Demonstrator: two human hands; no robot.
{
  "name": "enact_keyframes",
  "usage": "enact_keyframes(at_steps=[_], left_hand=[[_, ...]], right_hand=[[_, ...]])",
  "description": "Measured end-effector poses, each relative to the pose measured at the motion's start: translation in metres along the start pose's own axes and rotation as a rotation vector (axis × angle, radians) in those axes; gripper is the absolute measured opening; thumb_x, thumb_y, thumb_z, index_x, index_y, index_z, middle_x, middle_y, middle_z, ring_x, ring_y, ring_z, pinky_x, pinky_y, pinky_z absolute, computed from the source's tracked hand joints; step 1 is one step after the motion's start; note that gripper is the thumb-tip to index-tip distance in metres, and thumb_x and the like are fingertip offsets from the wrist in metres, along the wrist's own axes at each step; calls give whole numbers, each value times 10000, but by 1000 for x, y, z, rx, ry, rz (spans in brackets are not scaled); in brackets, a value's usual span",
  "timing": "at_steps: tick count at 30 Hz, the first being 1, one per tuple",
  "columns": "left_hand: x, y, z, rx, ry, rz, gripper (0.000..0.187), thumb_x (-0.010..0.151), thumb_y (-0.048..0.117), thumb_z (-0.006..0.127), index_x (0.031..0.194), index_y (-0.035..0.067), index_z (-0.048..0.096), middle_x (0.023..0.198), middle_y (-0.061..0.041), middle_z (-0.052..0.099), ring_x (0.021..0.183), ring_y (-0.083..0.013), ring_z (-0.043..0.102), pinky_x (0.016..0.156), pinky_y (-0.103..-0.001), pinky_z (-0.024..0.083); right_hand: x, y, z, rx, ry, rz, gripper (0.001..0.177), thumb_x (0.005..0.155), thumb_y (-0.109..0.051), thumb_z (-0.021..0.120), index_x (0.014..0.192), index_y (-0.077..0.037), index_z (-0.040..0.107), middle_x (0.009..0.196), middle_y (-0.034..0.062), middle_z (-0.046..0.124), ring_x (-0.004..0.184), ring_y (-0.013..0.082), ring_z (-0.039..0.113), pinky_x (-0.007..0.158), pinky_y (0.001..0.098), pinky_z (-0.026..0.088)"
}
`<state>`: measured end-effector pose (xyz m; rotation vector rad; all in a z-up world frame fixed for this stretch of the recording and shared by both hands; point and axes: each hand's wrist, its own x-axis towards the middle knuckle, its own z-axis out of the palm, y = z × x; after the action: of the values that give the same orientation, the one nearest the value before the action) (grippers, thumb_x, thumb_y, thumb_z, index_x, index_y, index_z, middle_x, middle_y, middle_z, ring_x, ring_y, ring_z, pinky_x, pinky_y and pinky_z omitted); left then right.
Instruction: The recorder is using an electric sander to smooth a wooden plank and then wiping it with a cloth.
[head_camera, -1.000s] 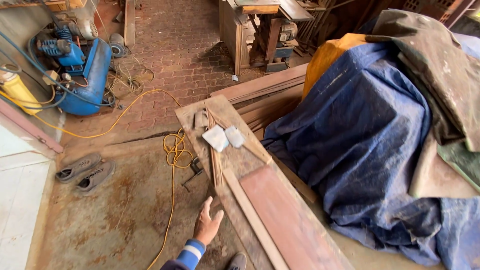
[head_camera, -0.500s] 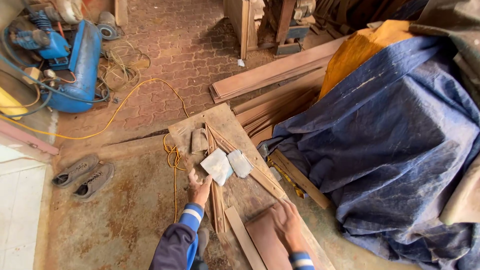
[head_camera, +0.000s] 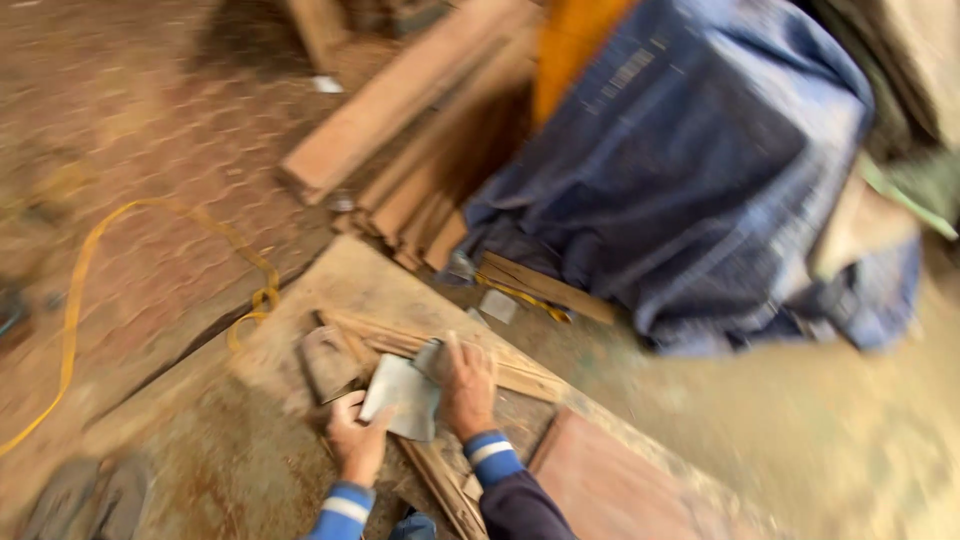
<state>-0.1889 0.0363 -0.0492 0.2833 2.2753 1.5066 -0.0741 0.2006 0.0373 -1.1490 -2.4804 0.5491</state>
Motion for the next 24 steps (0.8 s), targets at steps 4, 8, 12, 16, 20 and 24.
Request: enact_keyframes(at_steps=[4,8,12,16,20,24], left_hand=[[0,6,-12,-143,-270,-165,365,812,87,769,1154,-22,702,1026,-107,741,880,-163,668,796,-333,538],[-54,24,24,36,-448,-23,308,844,64,743,1138,-14,693,990,-143,738,831,-208,684,805,-351,545],[-139,64,95,144,-674,859,292,843,26,644,1129,79,614,1187,-136,580,1062,-282,559,983,-399,439],[-202,85,164,455,-1181,1286,598,836,76,593,1418,75,453,1564,-181,392,1406,-385,382,1153,-531,274],[-227,96,201,620,-1309,1388,738,823,199,616,1515,111,375,1610,-151,285,1481,-373,237,1171,-566,160],[-226,95,218,648,-1290,1523,738,838,299,634,1515,157,377,1614,-111,282,1495,-337,212,1176,-575,149]], right_hand=[[-33,40,23,174,134,68,499,902,-4,632,1397,-67,610,1113,164,620,1051,378,598,871,511,482],[-101,70,-98,345,196,318,384,823,41,605,1163,-70,744,1006,178,607,1023,372,608,872,466,522],[-254,182,-160,-70,530,558,470,724,77,552,1160,2,712,1151,210,682,1079,386,641,888,450,548],[-378,248,-187,-362,652,999,333,933,67,490,1206,15,674,1295,247,677,1234,407,634,1079,449,521],[-348,204,-139,-269,697,813,507,917,43,461,1418,116,499,1446,328,531,1383,446,497,1199,482,356],[-368,221,-134,-159,417,444,558,907,-3,547,1460,52,510,1500,263,539,1441,415,467,1206,506,345]])
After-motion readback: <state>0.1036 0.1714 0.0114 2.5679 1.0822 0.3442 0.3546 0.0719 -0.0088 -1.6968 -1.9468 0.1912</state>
